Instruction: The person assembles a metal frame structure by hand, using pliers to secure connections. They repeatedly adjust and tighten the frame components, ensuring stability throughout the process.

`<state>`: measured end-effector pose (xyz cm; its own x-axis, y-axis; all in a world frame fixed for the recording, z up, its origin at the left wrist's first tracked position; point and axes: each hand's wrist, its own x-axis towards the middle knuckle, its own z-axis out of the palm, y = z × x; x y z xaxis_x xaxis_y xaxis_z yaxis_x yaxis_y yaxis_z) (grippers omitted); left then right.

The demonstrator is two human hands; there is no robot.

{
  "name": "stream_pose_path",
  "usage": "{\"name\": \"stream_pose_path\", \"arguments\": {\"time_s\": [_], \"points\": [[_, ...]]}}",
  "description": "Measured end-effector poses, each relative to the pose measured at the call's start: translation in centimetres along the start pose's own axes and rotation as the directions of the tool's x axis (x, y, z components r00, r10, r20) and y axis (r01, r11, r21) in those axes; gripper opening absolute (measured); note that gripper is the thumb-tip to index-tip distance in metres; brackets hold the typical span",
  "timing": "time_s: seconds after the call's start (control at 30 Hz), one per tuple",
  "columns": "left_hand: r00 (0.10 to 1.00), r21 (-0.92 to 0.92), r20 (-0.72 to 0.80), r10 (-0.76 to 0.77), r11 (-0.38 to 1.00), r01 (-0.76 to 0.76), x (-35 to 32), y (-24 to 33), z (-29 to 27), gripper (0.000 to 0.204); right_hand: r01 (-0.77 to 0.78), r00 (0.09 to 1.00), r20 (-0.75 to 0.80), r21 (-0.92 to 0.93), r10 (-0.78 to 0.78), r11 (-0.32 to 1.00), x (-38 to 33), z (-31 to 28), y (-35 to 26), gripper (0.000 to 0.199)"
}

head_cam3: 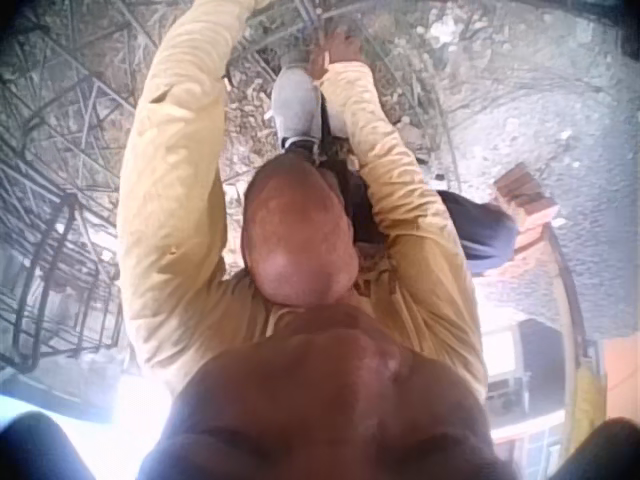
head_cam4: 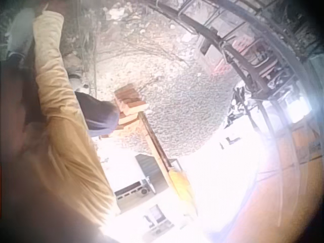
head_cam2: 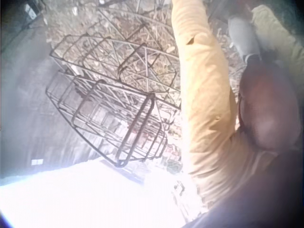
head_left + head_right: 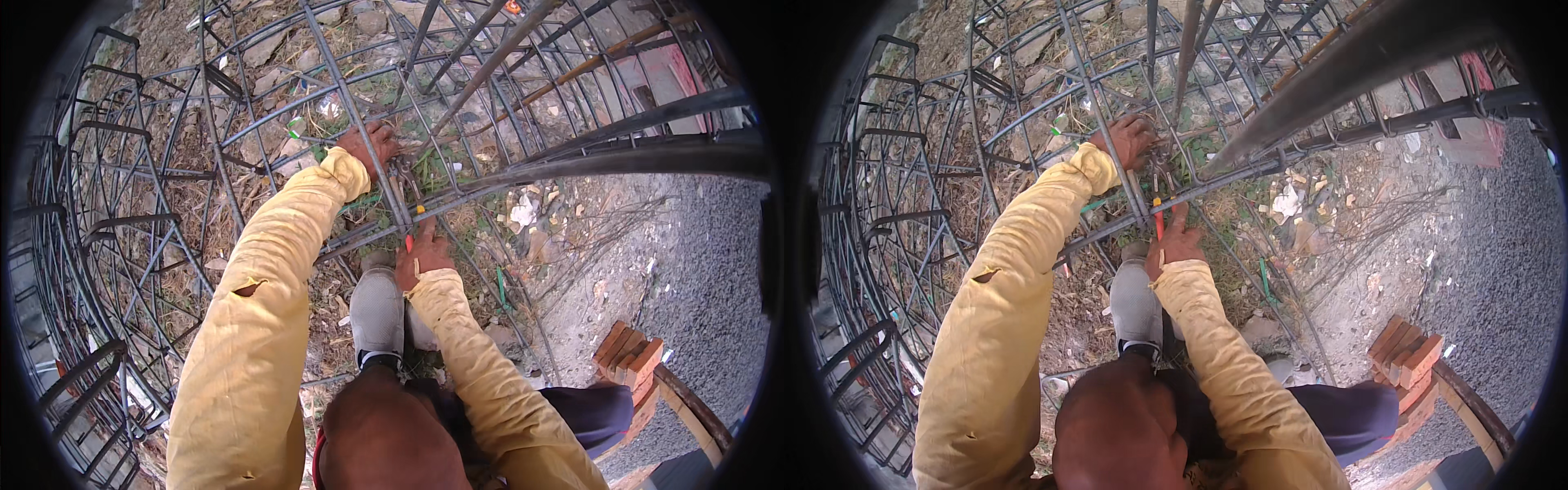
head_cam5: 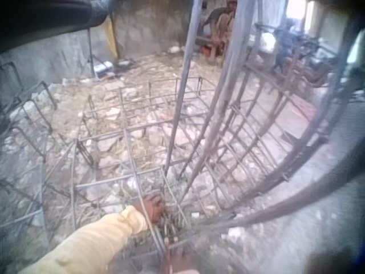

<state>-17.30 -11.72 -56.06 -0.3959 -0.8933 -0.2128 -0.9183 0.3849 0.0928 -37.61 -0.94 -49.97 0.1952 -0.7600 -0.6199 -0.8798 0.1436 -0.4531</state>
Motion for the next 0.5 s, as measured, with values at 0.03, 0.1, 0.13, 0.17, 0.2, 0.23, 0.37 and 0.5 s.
{"name": "stream_pose_path", "arguments": {"time_s": [0.03,0.1,0.13,0.17,0.2,0.23,0.37,0.5], "points": [[0.998,0.008,0.03,-0.053,0.999,0.053,-1.3,0.0,-0.2,0.04,0.002,1.0,0.008,-0.009,-0.002,1.0,0.0,0.7,0.4,0.081],[0.981,0.039,0.05,-0.19,0.981,0.188,-3.0,-0.1,-1.8,0.039,0.017,0.995,0.096,0.052,-0.022,0.998,-0.1,-0.6,0.2,0.079],[0.961,0.058,0.058,-0.272,0.961,0.269,-4.2,0.1,-2.5,0.035,0.04,0.992,0.117,0.104,-0.052,0.994,0.0,-1.1,0.2,0.078],[0.936,0.078,0.068,-0.345,0.937,0.34,-5.3,0.9,-3.9,0.031,0.053,0.988,0.138,0.161,-0.075,0.986,0.0,-1.1,0.2,0.078],[0.905,0.099,0.078,-0.418,0.907,0.41,-6.5,1.7,-5.3,0.028,0.041,0.99,0.129,0.163,-0.062,0.986,0.0,-0.7,0.2,0.076],[0.867,0.123,0.085,-0.491,0.869,0.48,-7.8,2.2,-6.3,0.025,0.082,0.989,0.106,0.183,-0.102,0.98,0.1,-0.2,0.3,0.075],[0.707,0.01,0.163,-0.688,0.718,0.696,-12.5,8.4,-13.5,0.021,0.113,0.989,0.069,0.229,-0.132,0.967,0.1,0.5,1.0,0.07],[0.841,-0.663,0.124,-0.527,0.587,0.466,-18.5,17.3,-16.5,0.025,0.122,0.991,0.029,0.138,-0.127,0.983,1.4,0.5,2.7,0.07]]}}
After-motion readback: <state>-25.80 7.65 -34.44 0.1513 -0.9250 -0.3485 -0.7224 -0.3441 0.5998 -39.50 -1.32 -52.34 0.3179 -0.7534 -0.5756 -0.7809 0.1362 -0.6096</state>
